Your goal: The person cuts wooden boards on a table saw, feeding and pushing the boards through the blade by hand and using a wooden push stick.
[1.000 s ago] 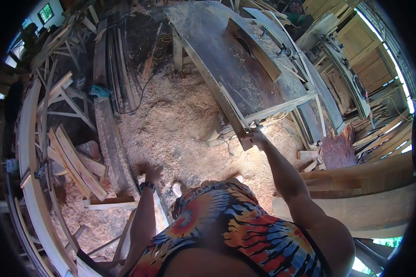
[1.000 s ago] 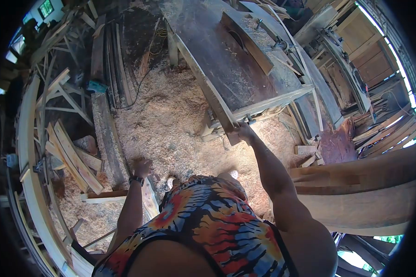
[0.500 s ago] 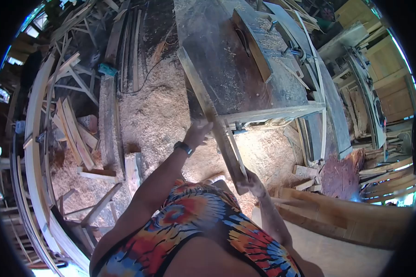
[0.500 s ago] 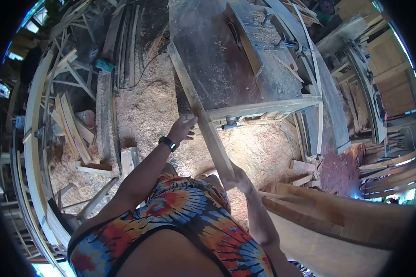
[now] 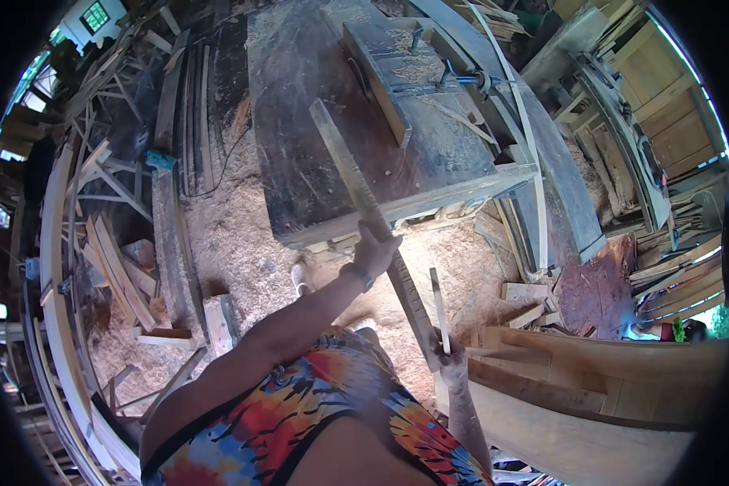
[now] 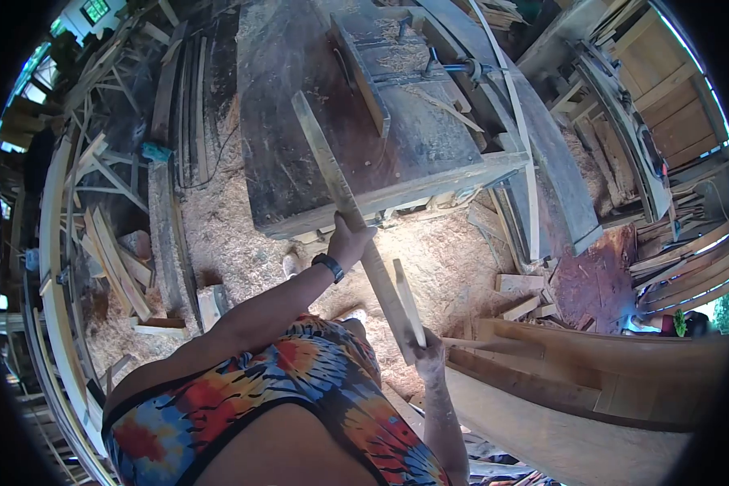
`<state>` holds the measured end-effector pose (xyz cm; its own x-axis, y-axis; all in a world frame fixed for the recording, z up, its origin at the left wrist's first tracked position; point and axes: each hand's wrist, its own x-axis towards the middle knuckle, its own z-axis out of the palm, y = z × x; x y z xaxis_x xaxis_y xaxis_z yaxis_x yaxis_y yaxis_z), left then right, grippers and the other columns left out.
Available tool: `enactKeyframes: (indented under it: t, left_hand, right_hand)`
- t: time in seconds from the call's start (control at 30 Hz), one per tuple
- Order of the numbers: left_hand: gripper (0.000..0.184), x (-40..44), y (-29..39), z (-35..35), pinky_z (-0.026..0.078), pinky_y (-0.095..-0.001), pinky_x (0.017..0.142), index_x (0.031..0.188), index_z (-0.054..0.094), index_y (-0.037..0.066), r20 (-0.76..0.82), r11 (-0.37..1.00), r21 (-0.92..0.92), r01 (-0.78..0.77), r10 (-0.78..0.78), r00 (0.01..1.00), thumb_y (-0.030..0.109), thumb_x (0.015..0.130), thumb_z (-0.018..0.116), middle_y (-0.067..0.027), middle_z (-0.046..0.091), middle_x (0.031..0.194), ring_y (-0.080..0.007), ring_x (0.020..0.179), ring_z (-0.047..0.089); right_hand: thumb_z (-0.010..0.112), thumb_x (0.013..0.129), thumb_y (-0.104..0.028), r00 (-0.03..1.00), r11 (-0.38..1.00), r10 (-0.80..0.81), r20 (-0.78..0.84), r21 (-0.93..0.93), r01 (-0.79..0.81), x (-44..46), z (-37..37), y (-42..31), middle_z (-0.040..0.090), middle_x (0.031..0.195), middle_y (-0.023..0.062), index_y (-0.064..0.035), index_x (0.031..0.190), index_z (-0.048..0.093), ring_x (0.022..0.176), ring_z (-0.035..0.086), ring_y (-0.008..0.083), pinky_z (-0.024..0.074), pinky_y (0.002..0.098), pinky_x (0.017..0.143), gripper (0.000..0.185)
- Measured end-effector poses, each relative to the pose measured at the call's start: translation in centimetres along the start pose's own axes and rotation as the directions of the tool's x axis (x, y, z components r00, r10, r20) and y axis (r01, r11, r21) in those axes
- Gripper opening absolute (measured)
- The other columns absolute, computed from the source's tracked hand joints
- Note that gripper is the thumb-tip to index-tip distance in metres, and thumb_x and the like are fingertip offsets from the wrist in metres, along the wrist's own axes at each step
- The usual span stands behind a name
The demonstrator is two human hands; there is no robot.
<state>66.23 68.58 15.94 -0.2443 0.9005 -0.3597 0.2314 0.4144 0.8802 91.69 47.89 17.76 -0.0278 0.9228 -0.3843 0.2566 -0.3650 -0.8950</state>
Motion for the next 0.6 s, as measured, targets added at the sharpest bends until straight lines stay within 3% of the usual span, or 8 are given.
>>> enactKeyframes:
  t: [0.07,0.1,0.2,0.23,0.33,0.43,0.57,0.6]
  left_hand:
    - [0.103,0.6,0.5,2.4,0.048,-0.0416,0.092,0.143,0.015,-0.009,0.005,0.991,0.112,-0.067,0.067,0.998,0.034,0.074,0.078,-0.0316,0.054,0.123,-0.0385,0.110,0.059]
    - [0.106,0.6,1.0,3.2,0.048,-0.0418,0.093,0.145,0.012,-0.010,0.005,0.980,0.160,-0.122,0.123,0.992,0.034,0.074,0.078,-0.0330,0.053,0.124,-0.0400,0.110,0.059]
    - [0.116,1.0,2.4,5.3,0.046,-0.0414,0.097,0.147,0.000,-0.011,0.087,0.985,0.151,-0.082,0.070,0.994,0.036,0.074,0.077,-0.0350,0.049,0.129,-0.0416,0.115,0.056]
    - [0.119,1.0,3.1,5.7,0.043,-0.0411,0.102,0.147,-0.007,-0.011,0.122,0.970,0.228,-0.085,0.058,0.991,0.039,0.076,0.075,-0.0360,0.042,0.136,-0.0428,0.122,0.051]
    - [0.116,2.2,2.8,6.5,0.041,-0.0412,0.104,0.147,-0.005,-0.011,0.141,0.959,0.220,-0.179,0.151,0.978,0.043,0.080,0.073,-0.0361,0.033,0.142,-0.0433,0.127,0.046]
    - [0.086,3.8,3.5,5.0,0.036,-0.0421,0.110,0.146,0.015,-0.013,0.221,0.905,0.297,-0.305,0.246,0.944,0.043,0.094,0.054,-0.0338,0.027,0.149,-0.0454,0.133,0.037]
    - [0.073,6.6,1.9,4.7,0.028,-0.0458,0.115,0.143,0.027,-0.013,0.279,0.669,0.573,-0.473,0.384,0.880,0.037,0.095,0.051,-0.0324,0.029,0.149,-0.0490,0.136,0.030]
    - [0.074,6.9,2.2,4.6,0.026,-0.0463,0.115,0.144,0.027,-0.012,0.281,0.669,0.580,-0.464,0.370,0.885,0.037,0.095,0.051,-0.0318,0.028,0.149,-0.0496,0.137,0.029]
  right_hand:
    - [0.065,0.086,-0.016,0.995,1.000,-0.013,-0.097,-0.001,0.012,-0.2,-0.5,0.8,0.065,0.078,0.0059,-0.0006,0.119,0.065,0.071,0.055,0.0080,0.0457,0.0277,0.062,0.036]
    - [0.062,0.085,-0.010,0.976,0.986,-0.156,-0.151,0.037,0.164,0.3,-0.3,1.0,0.063,0.072,0.0057,-0.0017,0.119,0.066,0.064,0.052,0.0077,0.0435,0.0277,0.057,0.036]
    - [0.062,0.088,-0.011,0.978,0.981,-0.146,-0.148,-0.150,0.124,-0.1,-2.0,1.1,0.069,0.097,0.0070,0.0047,0.120,0.063,0.083,0.060,0.0098,0.0478,0.0265,0.074,0.036]
    - [0.060,0.090,-0.011,0.981,0.994,-0.104,-0.161,-0.046,0.098,0.2,-2.1,0.9,0.071,0.104,0.0139,0.0038,0.119,0.064,0.090,0.064,0.0151,0.0501,0.0294,0.078,0.033]
    - [0.061,0.090,-0.011,0.990,0.997,-0.016,-0.142,0.072,0.027,1.1,-3.0,0.3,0.070,0.107,0.0140,0.0039,0.118,0.064,0.093,0.064,0.0149,0.0504,0.0290,0.079,0.032]
    - [0.062,0.090,-0.009,0.987,0.983,-0.079,-0.143,0.154,0.101,2.1,-3.8,2.5,0.069,0.108,0.0115,0.0055,0.118,0.063,0.091,0.063,0.0122,0.0504,0.0277,0.078,0.032]
    - [0.060,0.090,-0.016,0.970,0.984,-0.130,-0.205,0.093,0.152,4.1,-2.9,4.2,0.058,0.074,0.0035,0.0007,0.121,0.064,0.067,0.049,0.0078,0.0405,0.0271,0.058,0.036]
    - [0.060,0.090,-0.017,0.968,0.986,-0.140,-0.208,0.061,0.155,4.5,-2.7,4.1,0.057,0.068,0.0026,-0.0001,0.122,0.064,0.063,0.048,0.0074,0.0394,0.0273,0.055,0.037]
